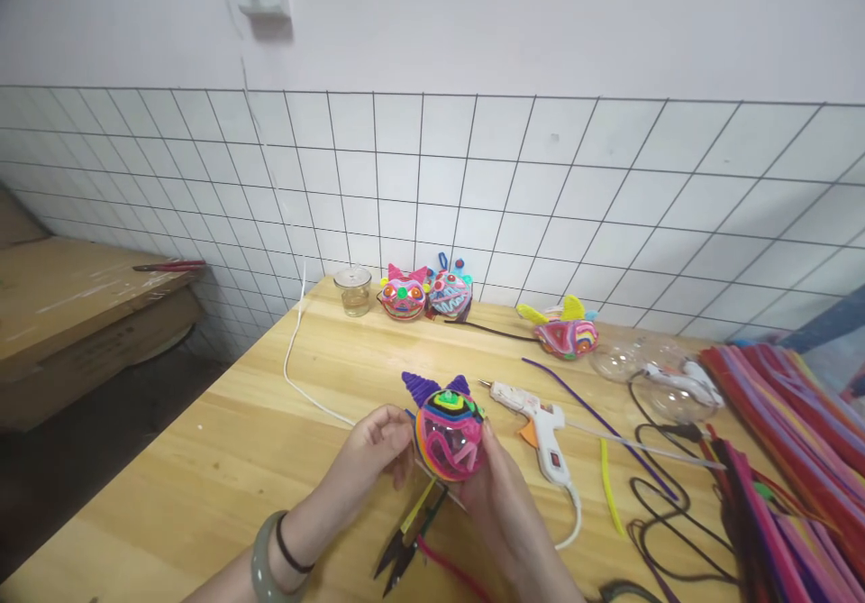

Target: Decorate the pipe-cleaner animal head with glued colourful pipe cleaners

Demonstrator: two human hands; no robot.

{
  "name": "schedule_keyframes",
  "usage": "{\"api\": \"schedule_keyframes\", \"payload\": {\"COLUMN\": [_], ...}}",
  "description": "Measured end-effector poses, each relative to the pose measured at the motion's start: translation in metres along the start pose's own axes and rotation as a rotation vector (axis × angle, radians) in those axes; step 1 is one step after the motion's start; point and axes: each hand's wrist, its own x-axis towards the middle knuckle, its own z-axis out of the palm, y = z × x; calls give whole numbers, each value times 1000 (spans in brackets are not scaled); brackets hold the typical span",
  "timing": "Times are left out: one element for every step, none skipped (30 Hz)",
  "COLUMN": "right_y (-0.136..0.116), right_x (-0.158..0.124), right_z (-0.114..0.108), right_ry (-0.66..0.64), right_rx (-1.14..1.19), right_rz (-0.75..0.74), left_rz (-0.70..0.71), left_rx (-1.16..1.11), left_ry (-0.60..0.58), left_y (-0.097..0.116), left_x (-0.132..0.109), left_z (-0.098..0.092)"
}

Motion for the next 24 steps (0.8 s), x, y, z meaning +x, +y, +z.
{"api": "schedule_keyframes", "payload": {"right_y": [2, 3, 5, 6, 7, 8, 9, 9, 9, 9, 9, 9, 9, 10, 10, 10, 11, 11, 11, 11, 11, 11, 11, 11], "right_x": [0, 1, 2, 4, 5, 6, 8, 8, 8, 8, 7, 7, 6, 5, 4, 4, 4, 4, 3, 3, 2, 1, 0, -1], "right_z": [-1, -2, -4, -6, -8, -10, -11, -12, -12, -12, -11, -10, -8, -7, -5, -5, -4, -5, -5, -5, -6, -6, -6, -5], "right_ry": [0, -3, -8, -14, -23, -35, -48, -63, -72, -72, -64, -51, -40, -33, -32, -34, -32, -27, -18, -8, -3, -3, -5, -2], "right_rx": [-19, -35, -47, -55, -65, -76, -88, -100, -108, -112, -114, -122, -137, -156, -175, -192, -203, -211, -219, -232, -248, -266, -284, -303], "right_rz": [-15, -33, -55, -79, -100, -119, -139, -152, -169, -192, -220, -250, -278, -302, -319, -324, -330, -335, -343, -357, -373, -392, -412, -435], "left_rz": [-14, -24, -27, -23, -13, 1, 20, 41, 61, 81, 99, 120, 140, 162, 186, 208, 229, 245, 258, 269, 277, 284, 287, 287], "left_rx": [-21, -41, -61, -75, -83, -85, -80, -70, -57, -45, -34, -23, -12, 0, 13, 25, 36, 44, 51, 58, 63, 63, 60, 49], "left_ry": [-18, -32, -43, -55, -69, -87, -105, -119, -131, -140, -149, -158, -167, -175, -181, -186, -192, -195, -195, -194, -189, -182, -175, -170], "left_y": [-2, -4, -6, -8, -10, -11, -13, -14, -16, -17, -18, -19, -20, -21, -21, -21, -22, -22, -21, -21, -21, -20, -20, -20], "left_x": [-1, -1, -1, -1, -1, -1, -1, 0, 0, 1, 1, 2, 2, 3, 3, 3, 3, 4, 4, 4, 5, 5, 6, 6], "left_z": [1, 1, 2, 2, 3, 3, 2, 2, 1, 1, 1, 1, 0, 0, 1, 1, 0, 0, 0, 0, -1, -1, -1, -2]}}
